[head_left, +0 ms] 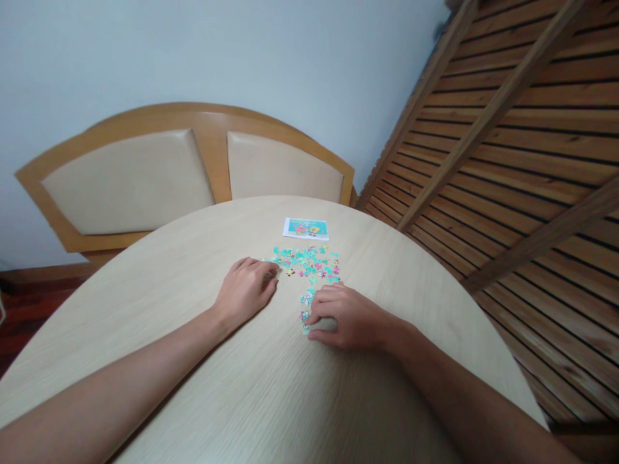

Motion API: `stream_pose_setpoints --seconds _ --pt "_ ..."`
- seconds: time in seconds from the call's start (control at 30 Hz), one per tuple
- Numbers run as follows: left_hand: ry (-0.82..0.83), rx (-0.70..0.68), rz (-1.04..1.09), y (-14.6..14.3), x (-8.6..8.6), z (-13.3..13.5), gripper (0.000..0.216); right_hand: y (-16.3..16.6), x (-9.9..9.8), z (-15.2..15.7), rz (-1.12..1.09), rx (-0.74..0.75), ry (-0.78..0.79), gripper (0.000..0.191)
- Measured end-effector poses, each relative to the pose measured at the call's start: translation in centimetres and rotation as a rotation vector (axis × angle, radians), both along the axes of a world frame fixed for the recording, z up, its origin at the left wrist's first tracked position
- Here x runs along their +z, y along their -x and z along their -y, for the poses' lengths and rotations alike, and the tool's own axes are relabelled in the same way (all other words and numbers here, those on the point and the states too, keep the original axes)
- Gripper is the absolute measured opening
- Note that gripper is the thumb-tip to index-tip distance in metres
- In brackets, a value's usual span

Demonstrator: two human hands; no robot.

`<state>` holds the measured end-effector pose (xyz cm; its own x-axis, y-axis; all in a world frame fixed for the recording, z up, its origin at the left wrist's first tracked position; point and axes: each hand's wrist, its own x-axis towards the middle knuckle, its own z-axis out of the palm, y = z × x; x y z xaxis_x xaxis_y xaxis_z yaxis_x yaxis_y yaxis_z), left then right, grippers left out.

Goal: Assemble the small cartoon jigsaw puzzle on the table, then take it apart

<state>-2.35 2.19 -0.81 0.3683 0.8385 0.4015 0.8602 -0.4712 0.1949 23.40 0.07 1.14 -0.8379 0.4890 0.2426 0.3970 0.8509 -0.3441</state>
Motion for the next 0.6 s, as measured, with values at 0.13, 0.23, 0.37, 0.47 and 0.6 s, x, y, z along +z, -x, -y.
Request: stream_pose_setpoints --seconds 0.13,0.23,0.37,0.47,0.6 --pt "0.009 0.019 0.074 0.1 -0.3 -0.3 0.023 0.0 -0.1 -0.1 -0.007 0.005 0.007 0.014" --pt "0.016 0.073 0.086 0.5 -0.6 -0.9 0.034 0.0 0.0 -0.1 -0.007 0.005 0.006 0.014" --pt "0.049 -0.014 0.072 0.8 -1.0 -1.6 0.045 0.0 0.2 0.0 -0.006 0.002 0.014 0.014" --pt "0.043 -0.045 0.062 0.7 -1.1 -1.7 0.041 0.1 0.3 0.1 -0.011 0.007 0.021 0.015" --pt "0.013 -0.173 0.015 0.7 -1.0 -1.5 0.039 0.0 0.2 0.0 -0.003 0.001 0.023 0.016"
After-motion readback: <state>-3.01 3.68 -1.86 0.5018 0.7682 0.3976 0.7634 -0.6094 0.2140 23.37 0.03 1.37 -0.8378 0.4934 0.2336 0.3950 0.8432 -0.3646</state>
